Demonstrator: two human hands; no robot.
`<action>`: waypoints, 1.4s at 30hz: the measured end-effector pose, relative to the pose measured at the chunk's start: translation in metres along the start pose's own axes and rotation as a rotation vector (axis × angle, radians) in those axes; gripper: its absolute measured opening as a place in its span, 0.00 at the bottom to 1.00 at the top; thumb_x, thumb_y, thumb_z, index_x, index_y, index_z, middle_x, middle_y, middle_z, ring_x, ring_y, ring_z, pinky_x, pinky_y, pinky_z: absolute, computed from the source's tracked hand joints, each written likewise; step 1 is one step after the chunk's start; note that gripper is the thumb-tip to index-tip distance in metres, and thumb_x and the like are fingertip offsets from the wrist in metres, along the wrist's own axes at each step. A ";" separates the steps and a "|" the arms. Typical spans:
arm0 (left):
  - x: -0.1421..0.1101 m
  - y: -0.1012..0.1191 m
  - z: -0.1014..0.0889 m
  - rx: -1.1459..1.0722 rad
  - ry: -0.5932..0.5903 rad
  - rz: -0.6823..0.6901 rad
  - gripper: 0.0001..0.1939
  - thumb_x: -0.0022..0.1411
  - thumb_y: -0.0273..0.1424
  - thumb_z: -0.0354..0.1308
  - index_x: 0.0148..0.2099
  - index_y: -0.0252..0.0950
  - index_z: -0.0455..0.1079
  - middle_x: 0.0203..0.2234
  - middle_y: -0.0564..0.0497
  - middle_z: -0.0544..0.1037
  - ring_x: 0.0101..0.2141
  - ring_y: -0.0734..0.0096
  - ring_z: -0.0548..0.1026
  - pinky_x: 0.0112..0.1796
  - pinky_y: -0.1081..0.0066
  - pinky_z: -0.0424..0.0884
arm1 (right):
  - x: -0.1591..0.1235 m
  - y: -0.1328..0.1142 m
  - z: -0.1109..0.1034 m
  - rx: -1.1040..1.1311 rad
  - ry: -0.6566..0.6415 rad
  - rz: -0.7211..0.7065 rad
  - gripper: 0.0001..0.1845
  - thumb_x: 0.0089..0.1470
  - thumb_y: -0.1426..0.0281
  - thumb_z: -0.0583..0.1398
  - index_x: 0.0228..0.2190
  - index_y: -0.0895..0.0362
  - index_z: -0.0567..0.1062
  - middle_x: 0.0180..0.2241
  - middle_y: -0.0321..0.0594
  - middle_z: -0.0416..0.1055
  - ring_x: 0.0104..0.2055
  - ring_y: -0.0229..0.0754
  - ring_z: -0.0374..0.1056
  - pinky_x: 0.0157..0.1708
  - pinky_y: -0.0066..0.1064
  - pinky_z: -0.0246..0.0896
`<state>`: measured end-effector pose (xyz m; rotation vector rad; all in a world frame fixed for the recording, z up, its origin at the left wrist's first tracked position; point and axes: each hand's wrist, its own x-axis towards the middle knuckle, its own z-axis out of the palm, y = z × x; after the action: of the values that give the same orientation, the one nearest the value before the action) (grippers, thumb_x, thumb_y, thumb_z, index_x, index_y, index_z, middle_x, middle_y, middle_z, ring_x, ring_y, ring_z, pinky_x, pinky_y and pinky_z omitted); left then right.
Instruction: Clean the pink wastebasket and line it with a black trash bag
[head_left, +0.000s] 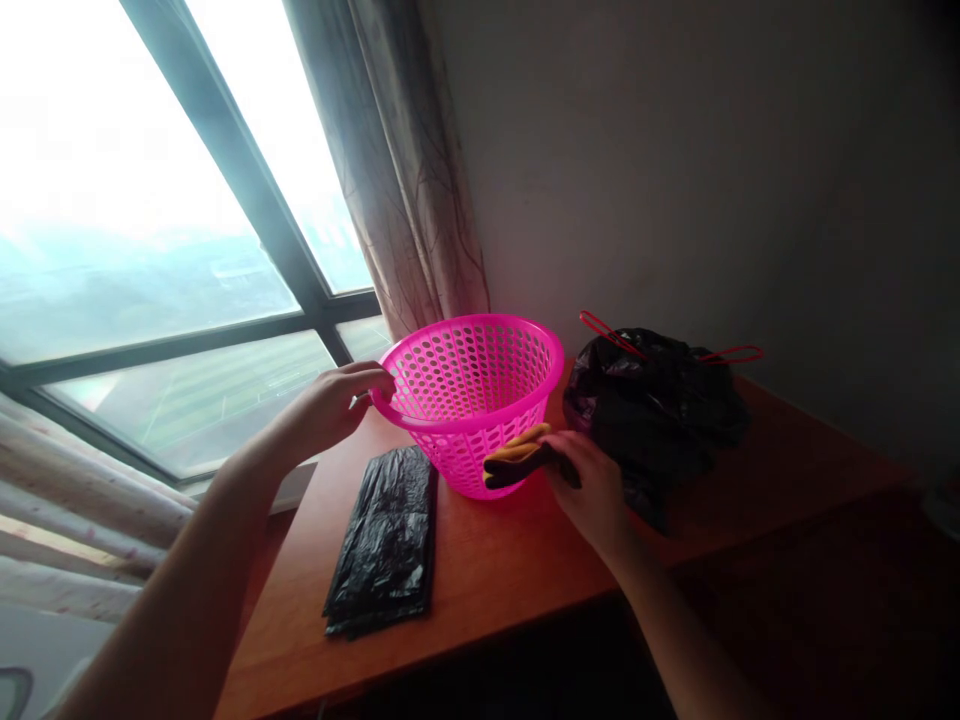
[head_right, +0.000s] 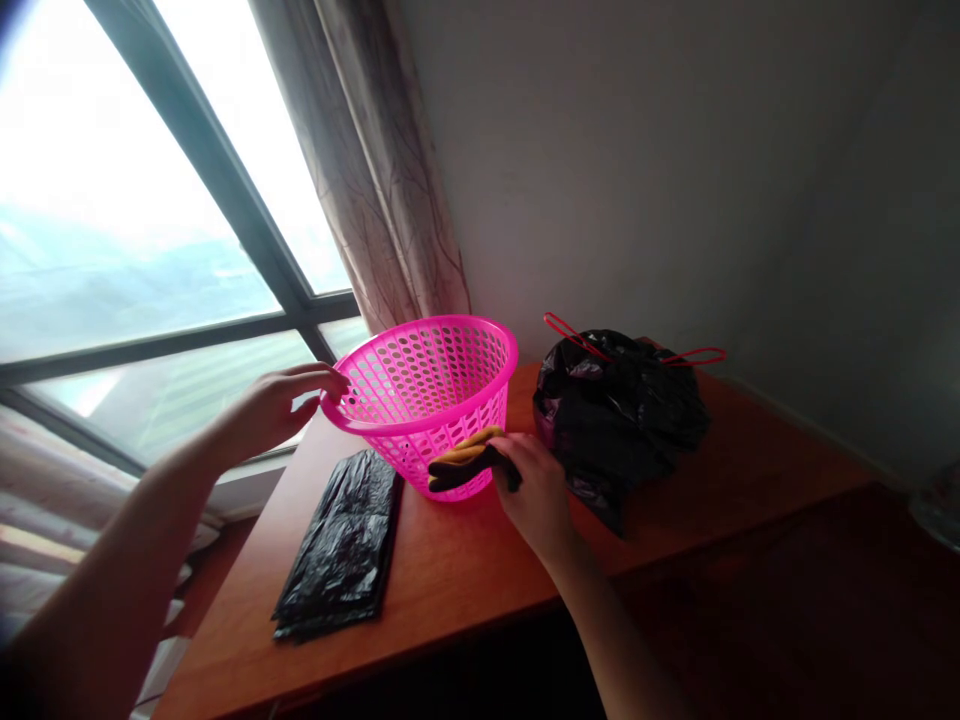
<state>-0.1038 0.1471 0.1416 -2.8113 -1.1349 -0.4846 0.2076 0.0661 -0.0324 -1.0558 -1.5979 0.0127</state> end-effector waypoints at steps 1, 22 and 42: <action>0.000 -0.001 0.000 -0.014 0.002 -0.003 0.15 0.65 0.19 0.46 0.45 0.32 0.73 0.43 0.46 0.79 0.41 0.71 0.75 0.46 0.69 0.70 | 0.009 -0.007 -0.007 0.000 0.052 -0.023 0.13 0.56 0.77 0.59 0.43 0.53 0.75 0.41 0.43 0.77 0.44 0.47 0.74 0.46 0.37 0.69; 0.005 -0.020 0.002 0.101 0.296 -0.095 0.26 0.57 0.14 0.42 0.53 0.33 0.72 0.52 0.43 0.76 0.53 0.65 0.72 0.54 0.59 0.68 | -0.060 0.035 0.040 -0.139 -0.392 0.175 0.24 0.46 0.86 0.55 0.41 0.53 0.77 0.45 0.44 0.76 0.51 0.51 0.70 0.52 0.45 0.67; 0.043 0.114 0.026 0.023 -0.028 0.235 0.11 0.71 0.34 0.52 0.47 0.37 0.75 0.36 0.47 0.81 0.38 0.63 0.79 0.38 0.67 0.72 | 0.038 -0.007 -0.024 0.151 0.072 -0.006 0.12 0.57 0.75 0.59 0.43 0.53 0.75 0.41 0.42 0.76 0.44 0.45 0.74 0.44 0.35 0.69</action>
<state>0.0105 0.0979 0.1365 -2.8886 -0.7934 -0.4099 0.2249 0.0731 0.0098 -0.9242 -1.5109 0.0894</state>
